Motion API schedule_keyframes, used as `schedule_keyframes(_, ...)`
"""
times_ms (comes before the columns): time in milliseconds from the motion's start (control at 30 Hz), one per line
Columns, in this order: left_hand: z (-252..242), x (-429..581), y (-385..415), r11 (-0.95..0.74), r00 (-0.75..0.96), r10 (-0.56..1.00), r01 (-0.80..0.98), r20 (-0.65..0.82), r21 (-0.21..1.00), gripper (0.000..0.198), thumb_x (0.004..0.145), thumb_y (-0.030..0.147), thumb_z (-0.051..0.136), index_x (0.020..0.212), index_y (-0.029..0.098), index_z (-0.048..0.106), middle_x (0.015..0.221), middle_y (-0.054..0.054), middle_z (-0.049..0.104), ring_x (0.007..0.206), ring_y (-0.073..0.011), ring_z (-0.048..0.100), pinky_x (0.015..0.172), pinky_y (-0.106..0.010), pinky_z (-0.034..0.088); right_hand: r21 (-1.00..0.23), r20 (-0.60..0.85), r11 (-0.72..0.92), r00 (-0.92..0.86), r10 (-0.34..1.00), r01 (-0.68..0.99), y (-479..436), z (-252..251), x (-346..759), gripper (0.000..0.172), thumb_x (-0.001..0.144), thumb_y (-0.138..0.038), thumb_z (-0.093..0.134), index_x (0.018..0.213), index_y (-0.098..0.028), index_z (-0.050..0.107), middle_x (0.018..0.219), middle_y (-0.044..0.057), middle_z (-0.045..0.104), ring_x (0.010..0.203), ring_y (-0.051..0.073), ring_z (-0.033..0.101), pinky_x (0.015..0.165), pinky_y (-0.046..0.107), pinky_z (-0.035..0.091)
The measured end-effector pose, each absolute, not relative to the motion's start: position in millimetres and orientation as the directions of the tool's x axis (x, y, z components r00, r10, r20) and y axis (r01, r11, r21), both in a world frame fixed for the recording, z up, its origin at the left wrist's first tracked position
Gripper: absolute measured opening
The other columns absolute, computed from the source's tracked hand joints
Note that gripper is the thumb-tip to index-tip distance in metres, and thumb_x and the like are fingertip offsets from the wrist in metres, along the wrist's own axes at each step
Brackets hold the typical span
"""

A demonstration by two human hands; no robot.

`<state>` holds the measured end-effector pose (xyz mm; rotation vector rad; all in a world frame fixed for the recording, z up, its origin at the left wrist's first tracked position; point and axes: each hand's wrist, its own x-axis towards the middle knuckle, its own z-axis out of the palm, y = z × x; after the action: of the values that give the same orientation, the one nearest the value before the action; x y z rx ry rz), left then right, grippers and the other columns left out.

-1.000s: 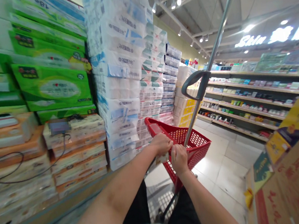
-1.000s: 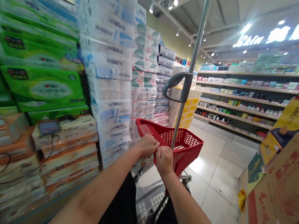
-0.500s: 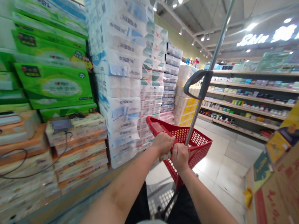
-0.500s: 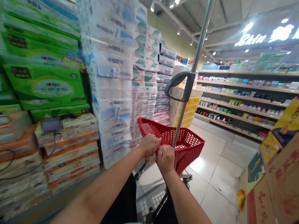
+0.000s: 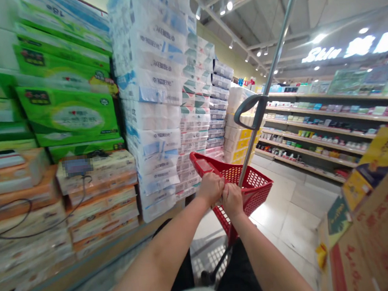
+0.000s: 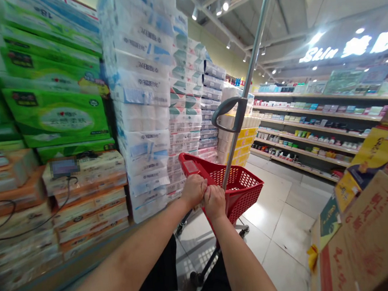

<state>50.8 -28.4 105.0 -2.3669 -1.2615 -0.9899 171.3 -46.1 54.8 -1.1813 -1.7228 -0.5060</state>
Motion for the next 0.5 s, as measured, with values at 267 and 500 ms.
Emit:
schedule_keyframes(267,117,54,-17,-0.619,0.526,0.671,0.785,0.523,0.005,0.047,0.097,0.029,0.028,0.068,0.016,0.063,0.074,-0.008,0.068,0.074,-0.0207,0.06,0.081,-0.041,0.045,-0.184,0.882,0.464,-0.063,0.467,0.867,-43,53,174,0.037,0.098,-0.024,0.025,0.08,-0.018,0.057,0.074,0.006,0.061,0.076,0.021,0.054,0.076,0.034,0.038)
schedule_keyframes(500,109,42,-18,-0.755,0.285,0.55,0.573,0.785,0.32,0.023,0.09,0.02,0.037,0.107,0.016,0.052,0.112,-0.012,0.058,0.108,-0.0194,0.053,0.096,-0.038,0.045,-0.214,0.837,0.524,-0.121,0.533,0.824,-38,59,178,0.036,0.098,-0.027,0.029,0.099,-0.017,0.063,0.09,0.008,0.068,0.085,0.02,0.059,0.079,0.033,0.04)
